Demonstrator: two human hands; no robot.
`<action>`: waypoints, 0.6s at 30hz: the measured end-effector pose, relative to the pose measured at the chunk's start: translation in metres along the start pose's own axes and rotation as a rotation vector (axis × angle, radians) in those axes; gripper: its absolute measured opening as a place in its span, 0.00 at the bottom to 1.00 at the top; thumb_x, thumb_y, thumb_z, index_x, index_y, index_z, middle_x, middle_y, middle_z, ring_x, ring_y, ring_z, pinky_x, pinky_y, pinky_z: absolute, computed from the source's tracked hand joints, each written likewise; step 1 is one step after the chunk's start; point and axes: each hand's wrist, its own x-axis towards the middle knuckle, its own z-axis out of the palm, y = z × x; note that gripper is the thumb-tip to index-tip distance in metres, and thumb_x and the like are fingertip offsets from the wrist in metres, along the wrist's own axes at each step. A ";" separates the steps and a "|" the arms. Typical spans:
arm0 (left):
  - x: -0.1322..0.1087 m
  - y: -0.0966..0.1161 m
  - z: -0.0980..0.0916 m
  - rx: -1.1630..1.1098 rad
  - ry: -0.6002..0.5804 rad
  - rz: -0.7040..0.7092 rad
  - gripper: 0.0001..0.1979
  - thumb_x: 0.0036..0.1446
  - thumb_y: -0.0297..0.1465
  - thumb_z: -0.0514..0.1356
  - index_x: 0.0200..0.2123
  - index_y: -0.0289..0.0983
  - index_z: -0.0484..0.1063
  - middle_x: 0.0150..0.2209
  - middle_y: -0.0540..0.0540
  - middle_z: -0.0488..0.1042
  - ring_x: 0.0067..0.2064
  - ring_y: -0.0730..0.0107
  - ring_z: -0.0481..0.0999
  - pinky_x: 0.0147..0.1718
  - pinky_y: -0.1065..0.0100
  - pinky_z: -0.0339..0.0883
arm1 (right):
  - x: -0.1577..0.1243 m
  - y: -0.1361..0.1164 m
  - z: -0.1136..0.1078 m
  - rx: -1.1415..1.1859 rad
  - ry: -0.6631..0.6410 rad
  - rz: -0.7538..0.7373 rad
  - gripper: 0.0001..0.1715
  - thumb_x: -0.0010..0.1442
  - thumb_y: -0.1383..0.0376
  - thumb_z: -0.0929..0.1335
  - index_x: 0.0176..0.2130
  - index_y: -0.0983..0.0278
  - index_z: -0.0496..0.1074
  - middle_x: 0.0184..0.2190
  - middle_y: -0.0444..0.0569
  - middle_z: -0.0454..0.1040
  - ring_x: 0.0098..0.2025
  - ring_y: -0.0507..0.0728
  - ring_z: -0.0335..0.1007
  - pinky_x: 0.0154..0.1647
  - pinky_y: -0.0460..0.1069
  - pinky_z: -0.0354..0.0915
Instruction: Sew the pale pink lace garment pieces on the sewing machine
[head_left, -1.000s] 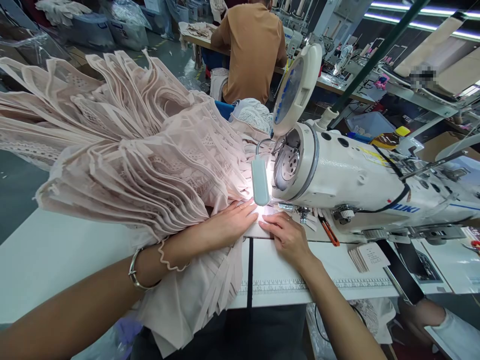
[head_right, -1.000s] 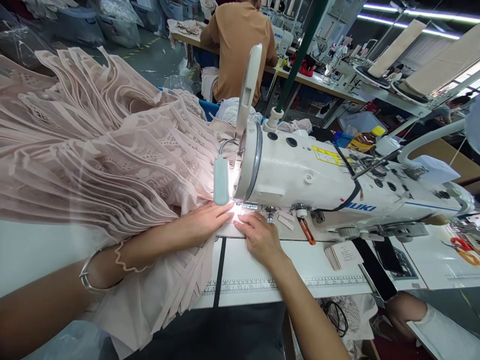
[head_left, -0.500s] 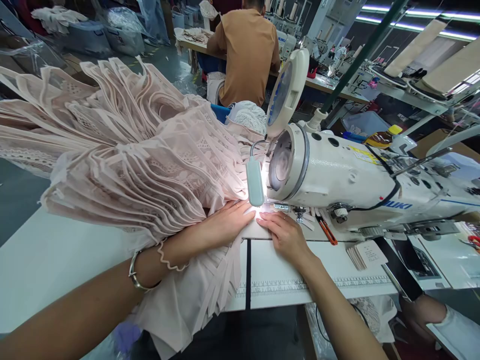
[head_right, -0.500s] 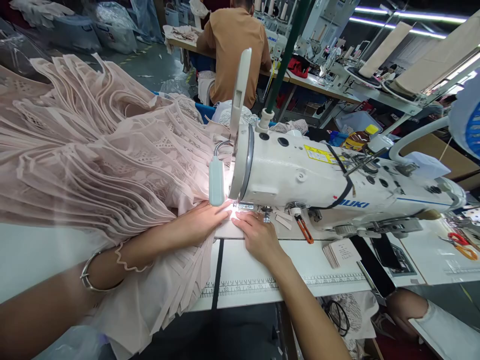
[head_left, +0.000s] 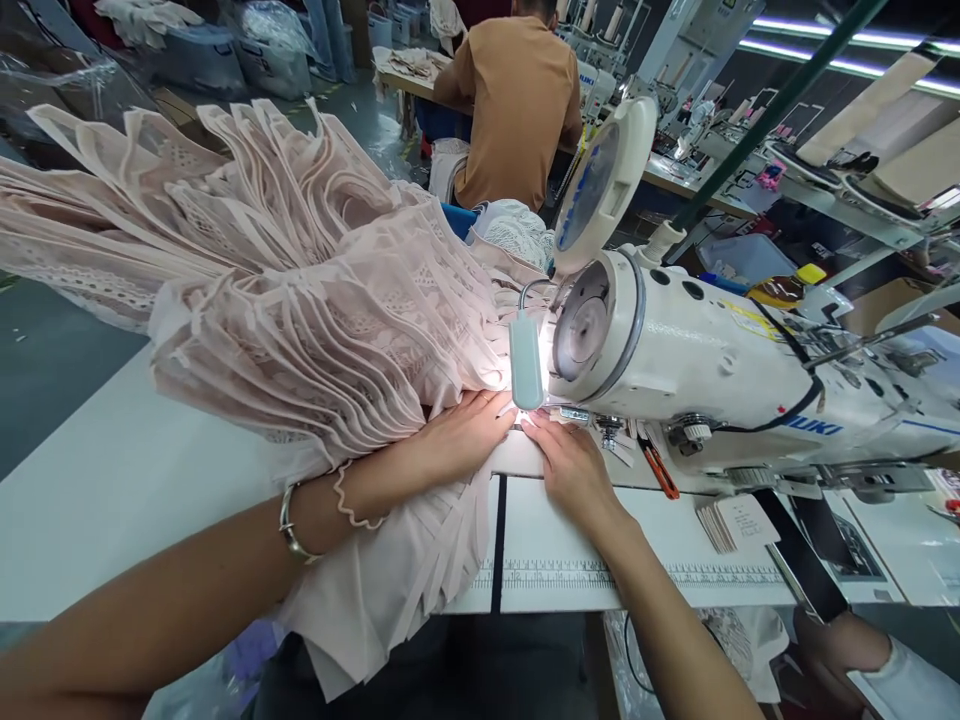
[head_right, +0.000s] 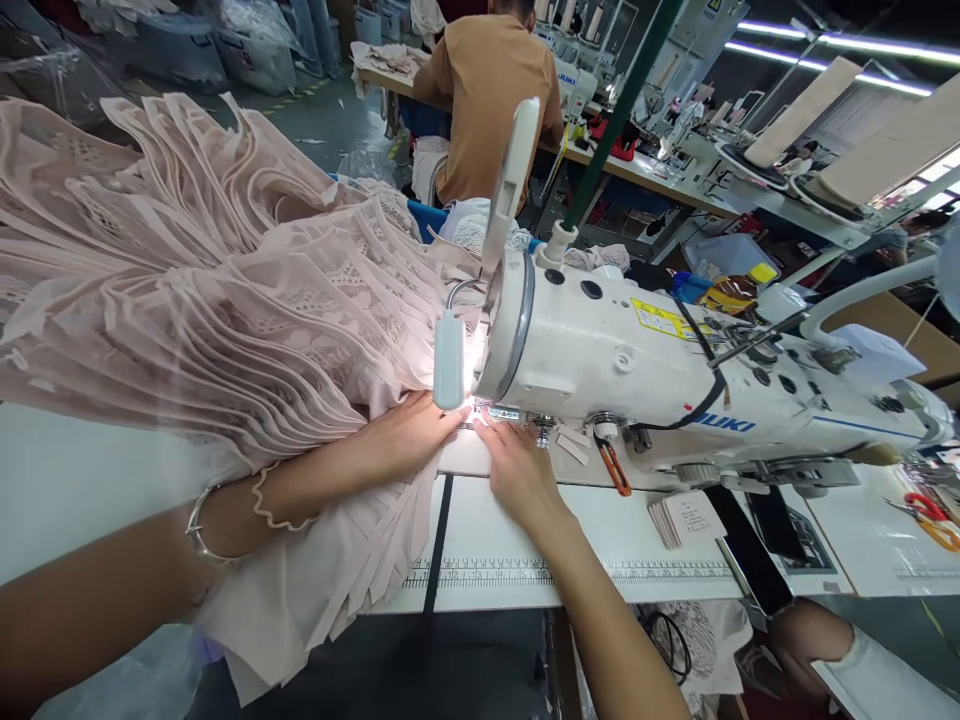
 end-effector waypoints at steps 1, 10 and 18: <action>0.000 0.001 -0.001 0.027 0.004 0.008 0.11 0.69 0.22 0.47 0.39 0.35 0.68 0.41 0.42 0.71 0.43 0.63 0.70 0.44 0.63 0.64 | 0.001 0.000 0.000 -0.010 -0.001 0.000 0.32 0.61 0.79 0.60 0.59 0.60 0.72 0.57 0.53 0.75 0.54 0.62 0.72 0.58 0.59 0.67; 0.002 0.001 0.010 0.218 0.022 0.046 0.11 0.67 0.20 0.51 0.34 0.34 0.70 0.36 0.42 0.71 0.40 0.61 0.69 0.41 0.61 0.62 | 0.002 0.001 0.001 -0.105 0.043 -0.088 0.36 0.59 0.81 0.57 0.62 0.65 0.68 0.56 0.57 0.75 0.54 0.63 0.72 0.54 0.59 0.68; 0.003 0.009 0.006 0.345 -0.009 0.056 0.14 0.64 0.18 0.50 0.32 0.34 0.72 0.36 0.43 0.73 0.39 0.61 0.71 0.41 0.60 0.61 | 0.006 0.010 0.001 -0.001 0.080 -0.063 0.32 0.57 0.79 0.57 0.59 0.67 0.67 0.51 0.59 0.78 0.48 0.64 0.76 0.45 0.57 0.72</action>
